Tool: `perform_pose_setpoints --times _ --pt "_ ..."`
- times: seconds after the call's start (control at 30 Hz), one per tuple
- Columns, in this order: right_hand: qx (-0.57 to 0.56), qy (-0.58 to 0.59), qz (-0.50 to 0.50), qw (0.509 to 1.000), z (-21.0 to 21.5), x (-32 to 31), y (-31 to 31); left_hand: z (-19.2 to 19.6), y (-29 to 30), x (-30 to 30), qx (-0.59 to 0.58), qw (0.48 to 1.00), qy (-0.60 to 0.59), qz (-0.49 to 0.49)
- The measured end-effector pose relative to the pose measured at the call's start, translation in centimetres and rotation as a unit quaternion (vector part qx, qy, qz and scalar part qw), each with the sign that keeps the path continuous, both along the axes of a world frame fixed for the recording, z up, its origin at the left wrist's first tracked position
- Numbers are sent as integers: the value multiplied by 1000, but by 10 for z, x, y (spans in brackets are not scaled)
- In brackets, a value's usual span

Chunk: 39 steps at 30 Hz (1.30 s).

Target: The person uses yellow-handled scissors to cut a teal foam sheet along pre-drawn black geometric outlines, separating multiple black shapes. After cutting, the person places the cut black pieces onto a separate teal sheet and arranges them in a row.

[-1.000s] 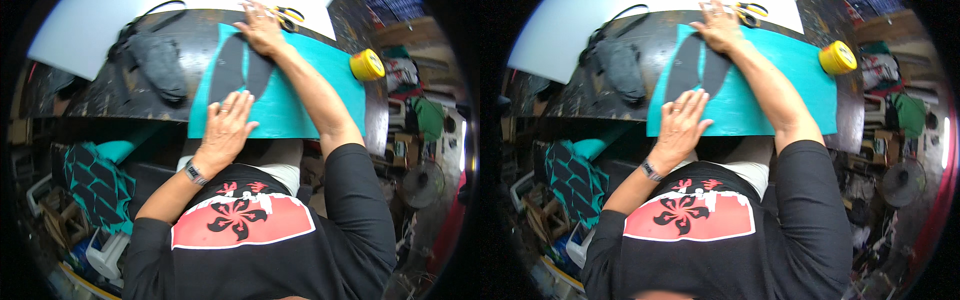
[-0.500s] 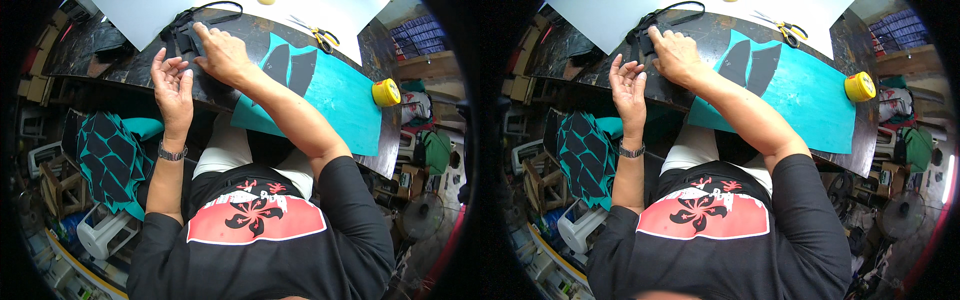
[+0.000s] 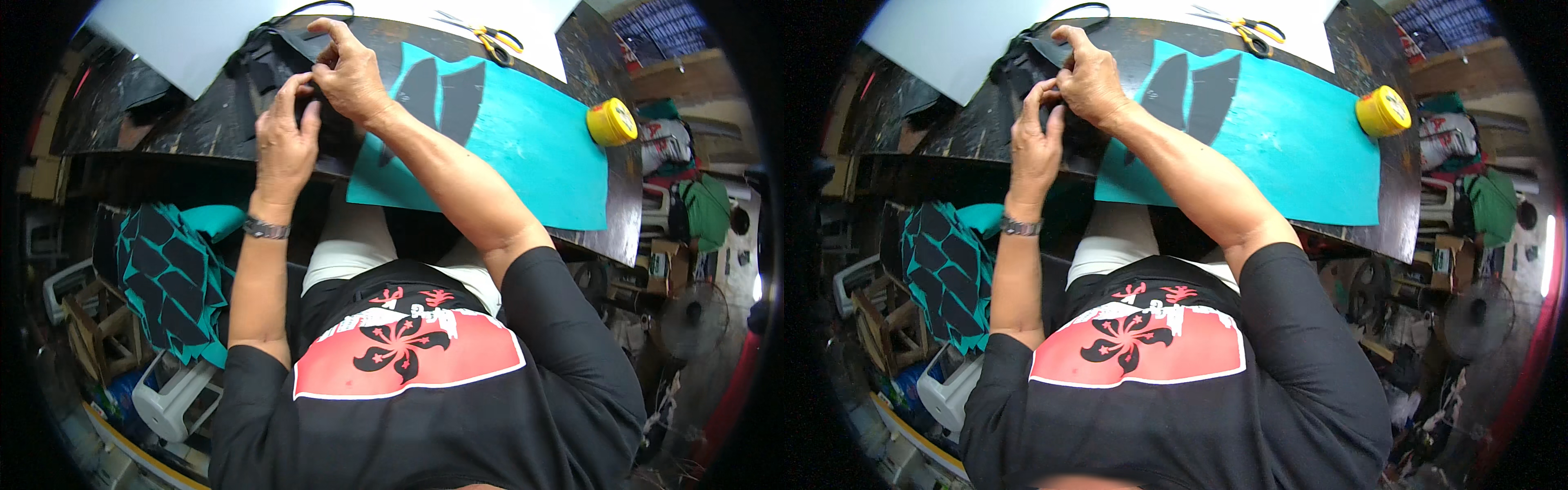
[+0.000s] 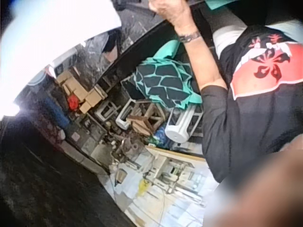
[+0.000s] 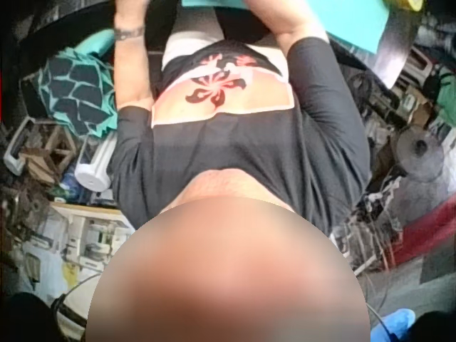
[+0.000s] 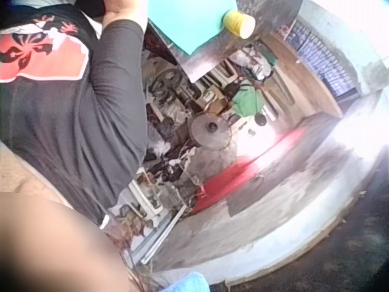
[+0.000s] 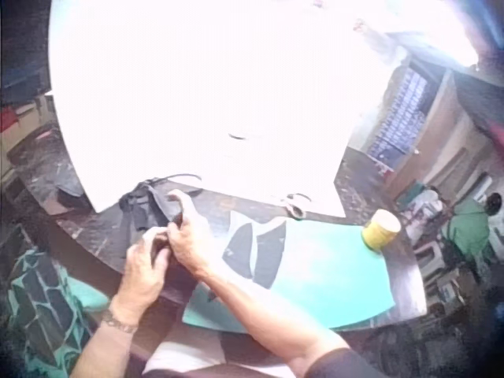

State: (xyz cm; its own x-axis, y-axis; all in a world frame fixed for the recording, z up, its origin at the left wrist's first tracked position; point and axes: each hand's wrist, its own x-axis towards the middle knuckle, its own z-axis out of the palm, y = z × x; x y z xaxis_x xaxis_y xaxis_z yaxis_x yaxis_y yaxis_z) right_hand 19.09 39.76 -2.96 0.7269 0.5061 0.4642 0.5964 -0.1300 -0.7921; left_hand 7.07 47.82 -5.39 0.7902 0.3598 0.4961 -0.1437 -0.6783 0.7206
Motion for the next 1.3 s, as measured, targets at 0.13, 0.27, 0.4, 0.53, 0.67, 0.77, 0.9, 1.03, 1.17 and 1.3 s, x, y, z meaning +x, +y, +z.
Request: perform_pose_setpoints --times 0.13,0.27,0.4,0.53,0.67,0.77,0.9,1.03,1.17,1.3 --pt "126 -106 -58 985 5 13 -33 5 5 -4 167 983 76 8" --pt "188 55 -114 974 25 44 -94 14 4 1 146 985 95 13" --pt "243 81 -88 963 32 50 -171 24 -15 12 246 958 91 116" --pt "275 195 -51 940 21 32 -222 35 -60 29 111 994 16 10" --pt "303 267 -61 913 -3 3 -233 22 -140 51 -271 913 184 -241" --pt "307 283 -56 907 -13 0 -240 13 -169 61 -369 881 164 -247" --pt "285 342 -53 894 -16 28 -259 14 -178 68 -424 859 99 -269" --pt "231 408 -56 882 -21 89 -257 24 -177 52 -379 873 82 -295" --pt "259 471 -1 843 -24 147 -244 27 -177 25 -373 860 99 -334" --pt "271 354 -29 894 -29 144 -238 21 -172 21 -351 872 52 -338"
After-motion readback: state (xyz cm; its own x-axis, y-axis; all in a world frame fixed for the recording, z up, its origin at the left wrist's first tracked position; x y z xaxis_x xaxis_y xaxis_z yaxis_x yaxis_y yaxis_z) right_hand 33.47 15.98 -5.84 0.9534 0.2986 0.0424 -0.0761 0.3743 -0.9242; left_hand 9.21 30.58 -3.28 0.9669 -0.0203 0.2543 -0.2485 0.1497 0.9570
